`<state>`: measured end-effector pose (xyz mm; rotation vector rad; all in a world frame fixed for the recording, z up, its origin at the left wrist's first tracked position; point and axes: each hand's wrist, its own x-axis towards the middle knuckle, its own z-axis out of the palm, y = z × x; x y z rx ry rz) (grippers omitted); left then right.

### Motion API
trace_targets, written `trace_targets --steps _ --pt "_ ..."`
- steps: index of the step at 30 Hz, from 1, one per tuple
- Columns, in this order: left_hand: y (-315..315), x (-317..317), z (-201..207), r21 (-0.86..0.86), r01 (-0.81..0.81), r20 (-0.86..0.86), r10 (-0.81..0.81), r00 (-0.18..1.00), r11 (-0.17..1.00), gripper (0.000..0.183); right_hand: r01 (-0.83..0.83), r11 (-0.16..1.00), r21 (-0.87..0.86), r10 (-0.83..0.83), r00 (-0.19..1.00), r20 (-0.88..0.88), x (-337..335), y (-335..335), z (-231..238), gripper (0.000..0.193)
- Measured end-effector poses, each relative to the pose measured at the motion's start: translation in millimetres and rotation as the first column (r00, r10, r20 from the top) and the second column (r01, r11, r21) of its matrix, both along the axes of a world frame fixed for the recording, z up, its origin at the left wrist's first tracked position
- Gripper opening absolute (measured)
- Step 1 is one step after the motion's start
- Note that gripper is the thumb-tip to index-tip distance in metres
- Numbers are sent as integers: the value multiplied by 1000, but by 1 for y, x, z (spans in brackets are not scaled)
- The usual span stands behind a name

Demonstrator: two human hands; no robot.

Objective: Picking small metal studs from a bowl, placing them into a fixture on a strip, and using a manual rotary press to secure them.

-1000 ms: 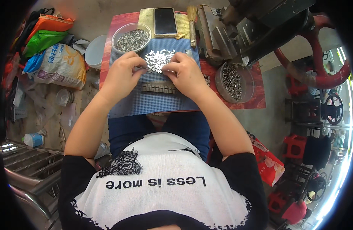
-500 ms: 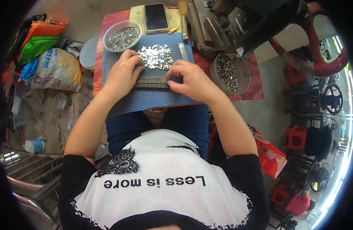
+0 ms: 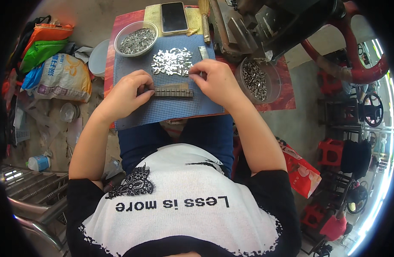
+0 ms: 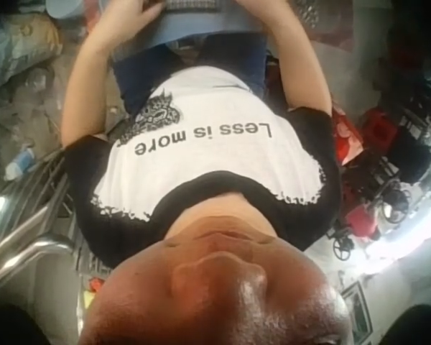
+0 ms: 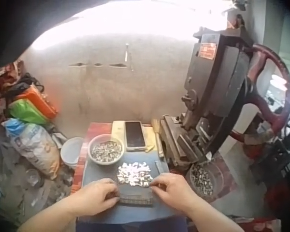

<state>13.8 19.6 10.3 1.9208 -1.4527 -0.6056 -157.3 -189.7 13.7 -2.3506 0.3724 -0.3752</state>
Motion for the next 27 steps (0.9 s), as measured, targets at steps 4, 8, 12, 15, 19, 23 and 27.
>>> trace_targets --steps 4,8,12,15,19,23,27 --pt "-3 -4 6 56 -30 -6 31 1000 998 17 -89 980 -178 92 996 5 8 -4 -14 9" --pt "1 -17 -3 -36 -102 6 102 995 994 22 -99 991 -91 98 995 -14 7 -3 -7 9" --pt "-1 -26 -16 -137 -152 83 164 983 979 24 -64 996 -57 62 997 -35 10 -4 -7 11" --pt "-8 -25 -8 -102 -170 60 177 982 980 21 -131 976 -171 127 991 -32 12 -6 -13 12" --pt "-32 -17 -13 -279 -101 123 140 982 955 22 -95 987 -127 92 995 -31 10 -6 -9 15" --pt "-63 -17 -16 -162 -52 243 91 966 985 19 37 988 150 -35 999 -16 -1 -3 -8 17" --pt "-74 -15 -21 -174 29 366 37 930 984 16 17 981 193 -35 996 88 -11 7 -17 16"
